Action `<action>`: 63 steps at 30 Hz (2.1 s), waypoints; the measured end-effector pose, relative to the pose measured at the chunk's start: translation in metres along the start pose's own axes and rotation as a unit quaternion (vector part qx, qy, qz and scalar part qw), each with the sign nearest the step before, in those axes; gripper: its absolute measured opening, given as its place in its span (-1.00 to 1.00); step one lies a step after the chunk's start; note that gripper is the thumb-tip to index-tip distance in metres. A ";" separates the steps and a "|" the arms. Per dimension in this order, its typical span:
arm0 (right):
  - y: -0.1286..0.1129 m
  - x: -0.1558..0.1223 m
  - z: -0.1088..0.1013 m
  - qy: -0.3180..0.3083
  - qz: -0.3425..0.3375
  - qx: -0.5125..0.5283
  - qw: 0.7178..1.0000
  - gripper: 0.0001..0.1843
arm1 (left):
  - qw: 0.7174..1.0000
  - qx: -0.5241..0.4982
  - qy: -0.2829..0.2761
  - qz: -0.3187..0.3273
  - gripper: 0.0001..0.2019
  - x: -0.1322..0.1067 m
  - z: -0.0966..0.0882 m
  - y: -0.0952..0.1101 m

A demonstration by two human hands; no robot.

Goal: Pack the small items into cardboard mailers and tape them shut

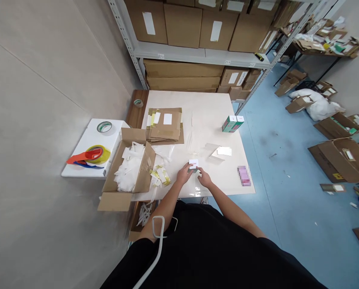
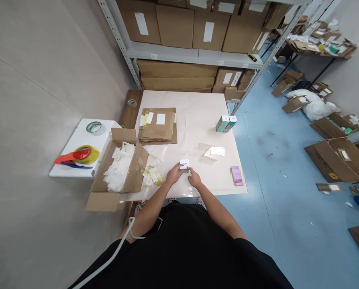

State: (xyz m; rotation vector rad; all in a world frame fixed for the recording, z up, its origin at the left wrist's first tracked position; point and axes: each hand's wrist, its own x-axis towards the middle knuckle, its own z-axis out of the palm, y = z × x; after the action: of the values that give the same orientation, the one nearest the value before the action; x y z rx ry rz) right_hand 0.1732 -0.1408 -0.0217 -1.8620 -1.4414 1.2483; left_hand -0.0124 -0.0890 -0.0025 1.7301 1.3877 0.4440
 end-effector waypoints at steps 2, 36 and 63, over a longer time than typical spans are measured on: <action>0.004 0.000 0.006 -0.002 0.008 0.008 1.000 -0.13 | 0.999 -0.041 -0.002 0.003 -0.46 0.000 0.002 -0.003; -0.104 0.079 0.068 0.115 -0.183 -0.061 0.974 -0.29 | 0.969 -0.082 0.219 0.084 -0.39 0.035 -0.124 -0.045; -0.417 0.104 0.359 -0.114 -0.417 -0.359 0.827 -0.54 | 0.748 -0.091 0.650 -0.098 -0.59 -0.193 -0.298 -0.089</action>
State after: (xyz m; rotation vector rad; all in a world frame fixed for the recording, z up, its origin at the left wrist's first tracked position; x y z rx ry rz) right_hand -0.3427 0.0393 0.1029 -1.1209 -2.7135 0.4974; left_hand -0.3432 -0.1474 0.1420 0.9473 2.2820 1.8158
